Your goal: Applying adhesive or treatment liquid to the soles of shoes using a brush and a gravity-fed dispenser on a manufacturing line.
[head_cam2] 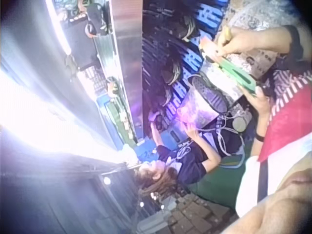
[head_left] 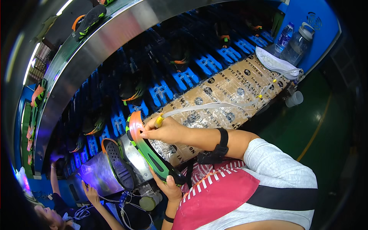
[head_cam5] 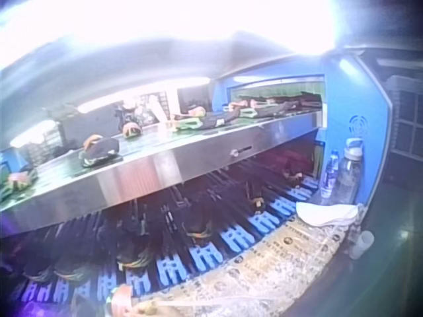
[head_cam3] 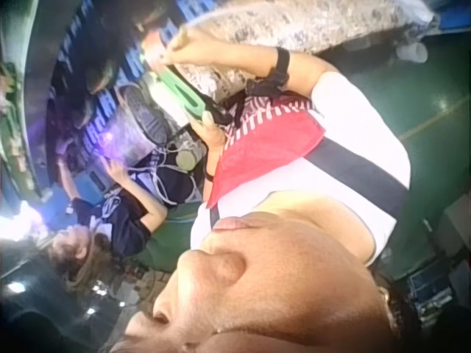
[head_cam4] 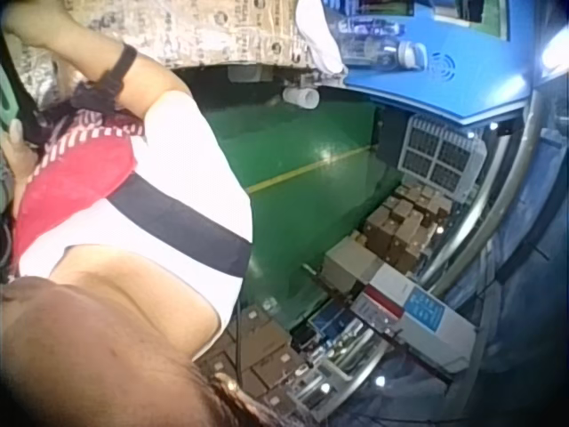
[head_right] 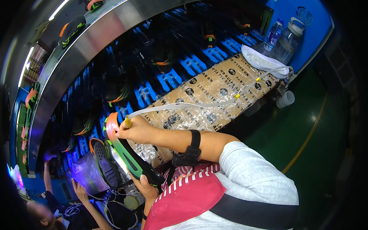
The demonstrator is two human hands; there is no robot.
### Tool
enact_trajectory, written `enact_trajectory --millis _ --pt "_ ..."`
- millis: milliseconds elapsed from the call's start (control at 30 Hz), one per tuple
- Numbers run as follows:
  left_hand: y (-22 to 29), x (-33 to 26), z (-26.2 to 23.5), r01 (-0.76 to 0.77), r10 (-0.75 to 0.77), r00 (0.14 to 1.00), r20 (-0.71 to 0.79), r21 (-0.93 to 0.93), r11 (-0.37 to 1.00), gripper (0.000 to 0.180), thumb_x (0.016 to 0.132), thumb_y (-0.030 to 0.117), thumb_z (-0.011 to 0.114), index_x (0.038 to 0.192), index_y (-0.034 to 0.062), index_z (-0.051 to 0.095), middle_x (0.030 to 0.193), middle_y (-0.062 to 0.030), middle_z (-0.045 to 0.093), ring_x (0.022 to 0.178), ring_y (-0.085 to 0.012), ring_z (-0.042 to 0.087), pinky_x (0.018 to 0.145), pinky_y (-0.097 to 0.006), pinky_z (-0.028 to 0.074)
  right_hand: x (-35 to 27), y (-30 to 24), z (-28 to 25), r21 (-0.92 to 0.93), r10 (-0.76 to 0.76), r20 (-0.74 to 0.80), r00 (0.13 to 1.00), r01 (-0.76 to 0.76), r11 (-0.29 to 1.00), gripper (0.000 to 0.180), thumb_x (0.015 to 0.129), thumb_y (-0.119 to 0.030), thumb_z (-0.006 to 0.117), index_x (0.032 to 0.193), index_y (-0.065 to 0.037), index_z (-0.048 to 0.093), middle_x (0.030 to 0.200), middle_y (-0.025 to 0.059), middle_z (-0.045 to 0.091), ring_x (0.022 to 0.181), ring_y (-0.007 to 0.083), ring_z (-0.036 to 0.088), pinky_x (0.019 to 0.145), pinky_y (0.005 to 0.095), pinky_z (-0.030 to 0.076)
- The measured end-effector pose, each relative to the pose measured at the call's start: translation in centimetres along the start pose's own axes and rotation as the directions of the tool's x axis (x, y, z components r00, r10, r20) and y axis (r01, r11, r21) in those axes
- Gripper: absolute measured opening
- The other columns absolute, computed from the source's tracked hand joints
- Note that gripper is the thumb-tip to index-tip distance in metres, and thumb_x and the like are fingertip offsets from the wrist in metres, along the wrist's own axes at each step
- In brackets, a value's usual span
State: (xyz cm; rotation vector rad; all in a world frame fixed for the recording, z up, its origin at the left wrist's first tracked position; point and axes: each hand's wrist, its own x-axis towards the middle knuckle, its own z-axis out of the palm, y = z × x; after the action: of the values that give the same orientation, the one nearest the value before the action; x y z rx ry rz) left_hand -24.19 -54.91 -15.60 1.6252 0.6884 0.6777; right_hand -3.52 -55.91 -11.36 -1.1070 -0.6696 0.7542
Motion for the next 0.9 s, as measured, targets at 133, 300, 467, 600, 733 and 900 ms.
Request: enact_trajectory --millis 133,300,467,600,733,900 --pt "-0.2 -0.2 -0.3 0.039 -0.041 0.999 -0.022 -0.069 0.997 0.081 0.082 0.044 0.048 0.138 -0.0064 0.018 0.133 -0.0186 0.034 0.118 -0.0252 0.040 0.100 -0.035 0.030 -0.2 0.0 -0.3 -0.025 -0.029 0.046 0.999 0.030 0.999 0.025 0.074 -0.020 0.067 0.060 -0.001 0.060 0.053 0.0023 0.053 0.052 0.0087 0.048 0.052 0.0278 0.038" --pt "-0.9 -0.1 -0.9 0.064 -0.080 0.992 -0.100 -0.155 0.986 0.074 0.081 0.043 0.047 0.134 -0.0053 0.026 0.127 -0.0166 0.040 0.112 -0.0248 0.045 0.095 -0.035 0.037 -0.3 0.1 -1.1 -0.219 -0.007 0.090 0.996 0.026 0.975 0.023 0.078 -0.022 0.067 0.074 0.001 0.065 0.061 0.0017 0.059 0.058 0.0061 0.050 0.054 0.0230 0.039" --pt "-1.0 -0.2 -1.2 0.176 -0.211 0.976 -0.047 -0.393 0.903 0.054 0.085 0.047 0.043 0.115 0.0022 0.051 0.099 -0.0086 0.058 0.088 -0.0211 0.058 0.080 -0.034 0.047 -0.3 -0.6 -2.0 -0.173 -0.081 0.001 0.997 0.080 0.982 0.027 0.078 -0.027 0.066 0.073 -0.001 0.067 0.058 0.0050 0.060 0.056 0.0096 0.053 0.053 0.0267 0.041" --pt "-0.1 -0.3 -1.1 0.200 -0.255 0.965 -0.055 -0.471 0.859 0.057 0.086 0.050 0.040 0.115 0.0026 0.051 0.103 -0.0089 0.059 0.091 -0.0226 0.059 0.082 -0.036 0.047 -0.3 -1.7 -3.0 -0.210 -0.098 -0.055 0.994 0.085 0.974 0.030 0.080 -0.029 0.066 0.076 0.001 0.068 0.060 0.0047 0.061 0.056 0.0085 0.054 0.053 0.0257 0.042" --pt "1.0 -0.2 -1.0 0.214 -0.236 0.971 0.023 -0.516 0.829 0.059 0.085 0.051 0.038 0.118 0.0024 0.050 0.107 -0.0106 0.059 0.097 -0.0242 0.058 0.085 -0.037 0.046 -0.5 -2.4 -3.3 -0.121 -0.120 -0.032 0.992 0.115 0.986 0.031 0.081 -0.030 0.064 0.084 0.001 0.067 0.064 0.0078 0.063 0.060 0.0088 0.055 0.055 0.0257 0.043" --pt "1.3 -0.4 -0.9 0.197 -0.206 0.978 0.043 -0.533 0.823 0.065 0.084 0.053 0.037 0.121 0.0008 0.048 0.110 -0.0121 0.058 0.099 -0.0251 0.057 0.086 -0.037 0.046 -1.2 -3.1 -2.3 -0.314 -0.163 0.084 0.983 0.182 0.932 0.026 0.080 -0.021 0.066 0.095 -0.001 0.067 0.059 0.0000 0.055 0.056 0.0044 0.048 0.053 0.0221 0.039"
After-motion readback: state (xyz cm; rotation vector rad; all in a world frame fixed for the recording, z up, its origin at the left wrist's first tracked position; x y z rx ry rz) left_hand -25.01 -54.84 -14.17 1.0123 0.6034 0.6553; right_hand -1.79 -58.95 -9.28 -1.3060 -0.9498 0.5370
